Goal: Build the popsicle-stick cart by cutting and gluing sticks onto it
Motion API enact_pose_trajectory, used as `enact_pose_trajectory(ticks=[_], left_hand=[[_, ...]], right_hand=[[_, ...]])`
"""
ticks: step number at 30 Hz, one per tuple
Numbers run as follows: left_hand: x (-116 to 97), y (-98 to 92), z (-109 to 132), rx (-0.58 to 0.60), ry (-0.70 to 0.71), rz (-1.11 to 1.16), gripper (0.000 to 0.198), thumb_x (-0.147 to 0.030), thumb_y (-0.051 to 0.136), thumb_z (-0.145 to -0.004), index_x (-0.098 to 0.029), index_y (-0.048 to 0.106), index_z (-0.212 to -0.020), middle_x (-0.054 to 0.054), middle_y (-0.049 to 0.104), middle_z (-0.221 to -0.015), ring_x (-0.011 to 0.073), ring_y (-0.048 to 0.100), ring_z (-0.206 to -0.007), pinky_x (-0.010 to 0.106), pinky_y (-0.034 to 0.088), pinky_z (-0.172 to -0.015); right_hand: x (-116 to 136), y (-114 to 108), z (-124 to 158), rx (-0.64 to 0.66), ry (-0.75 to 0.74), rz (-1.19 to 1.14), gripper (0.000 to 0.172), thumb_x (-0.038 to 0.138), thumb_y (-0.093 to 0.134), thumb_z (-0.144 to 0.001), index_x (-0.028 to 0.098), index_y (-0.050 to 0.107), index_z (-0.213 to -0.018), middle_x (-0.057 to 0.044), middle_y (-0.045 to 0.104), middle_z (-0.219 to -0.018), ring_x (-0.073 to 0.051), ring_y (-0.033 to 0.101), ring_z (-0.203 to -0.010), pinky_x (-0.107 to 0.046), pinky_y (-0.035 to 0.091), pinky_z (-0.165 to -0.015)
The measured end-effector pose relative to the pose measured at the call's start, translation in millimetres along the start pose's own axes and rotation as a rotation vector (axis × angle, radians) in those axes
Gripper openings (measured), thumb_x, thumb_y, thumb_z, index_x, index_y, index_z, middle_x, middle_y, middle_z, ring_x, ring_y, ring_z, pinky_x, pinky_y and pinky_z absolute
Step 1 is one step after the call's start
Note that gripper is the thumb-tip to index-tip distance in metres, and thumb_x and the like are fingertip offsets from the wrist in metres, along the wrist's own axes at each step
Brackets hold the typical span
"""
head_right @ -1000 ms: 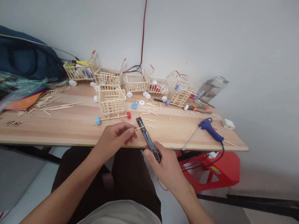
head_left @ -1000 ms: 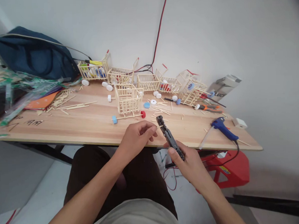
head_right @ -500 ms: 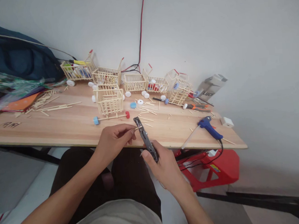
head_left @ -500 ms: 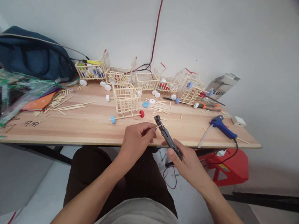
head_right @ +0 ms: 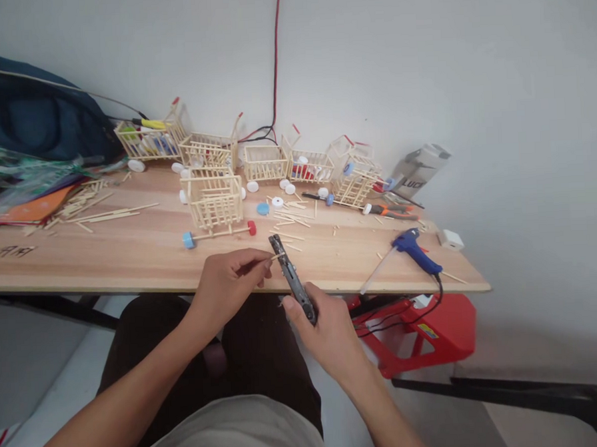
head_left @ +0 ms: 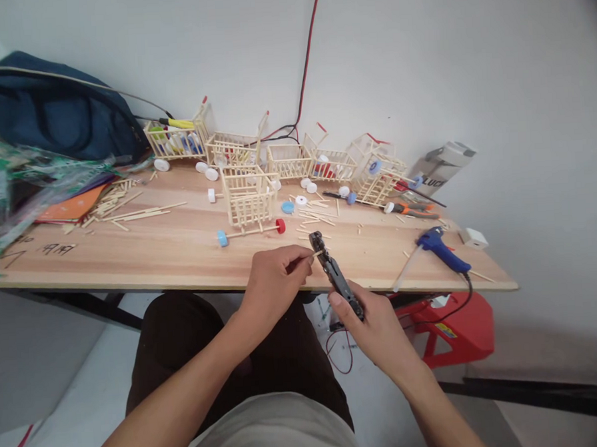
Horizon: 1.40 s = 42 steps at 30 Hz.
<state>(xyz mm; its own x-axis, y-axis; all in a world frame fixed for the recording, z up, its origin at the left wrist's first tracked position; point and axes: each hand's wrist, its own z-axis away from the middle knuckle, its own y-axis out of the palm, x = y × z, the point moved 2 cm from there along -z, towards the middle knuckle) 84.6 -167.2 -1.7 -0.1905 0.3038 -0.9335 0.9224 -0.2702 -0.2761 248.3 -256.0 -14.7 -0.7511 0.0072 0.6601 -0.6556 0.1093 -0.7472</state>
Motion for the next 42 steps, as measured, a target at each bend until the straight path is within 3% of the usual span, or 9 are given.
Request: enact_pose_trajectory(ticks=[12, 24, 35, 42], left_hand=[[3, 12.0, 2, 0.042, 0.047, -0.041, 0.019, -0.015, 0.052, -0.083, -0.018, 0.071, -0.078, -0.003, 0.067, -0.068, 0.0117, 0.059, -0.065, 0.021, 0.042, -0.063], [6, 27.8, 4, 0.118, 0.073, -0.085, 0.018, -0.016, 0.053, -0.086, -0.017, 0.069, -0.079, -0.002, 0.064, -0.066, 0.011, 0.054, -0.062, 0.021, 0.038, -0.061], [2, 30.1, 3, 0.11, 0.078, -0.111, 0.018, -0.014, 0.052, -0.084, -0.017, 0.068, -0.077, -0.004, 0.06, -0.061, 0.0108, 0.051, -0.059, 0.021, 0.038, -0.063], [5, 34.9, 3, 0.107, 0.095, -0.134, 0.019, -0.014, 0.051, -0.085, -0.018, 0.069, -0.079, -0.002, 0.067, -0.068, 0.0121, 0.056, -0.063, 0.022, 0.04, -0.065]], right_hand=[[-8, 3, 12, -0.032, 0.032, 0.059, 0.049, 0.061, 0.036, -0.097, 0.02, 0.059, -0.081, -0.003, 0.062, -0.063, -0.019, 0.057, -0.058, -0.028, 0.04, -0.058], [-29, 13, 25, -0.078, 0.053, 0.026, 0.05, 0.061, 0.033, -0.097, 0.024, 0.046, -0.067, 0.0, 0.053, -0.051, -0.016, 0.051, -0.048, -0.028, 0.035, -0.051], [-30, 17, 24, -0.13, 0.064, 0.069, 0.047, 0.058, 0.035, -0.098, 0.023, 0.047, -0.067, -0.001, 0.054, -0.05, -0.017, 0.054, -0.049, -0.028, 0.035, -0.052], [-38, 23, 24, -0.168, 0.055, 0.084, 0.048, 0.057, 0.036, -0.098, 0.023, 0.047, -0.066, 0.0, 0.052, -0.049, -0.016, 0.051, -0.047, -0.027, 0.033, -0.052]])
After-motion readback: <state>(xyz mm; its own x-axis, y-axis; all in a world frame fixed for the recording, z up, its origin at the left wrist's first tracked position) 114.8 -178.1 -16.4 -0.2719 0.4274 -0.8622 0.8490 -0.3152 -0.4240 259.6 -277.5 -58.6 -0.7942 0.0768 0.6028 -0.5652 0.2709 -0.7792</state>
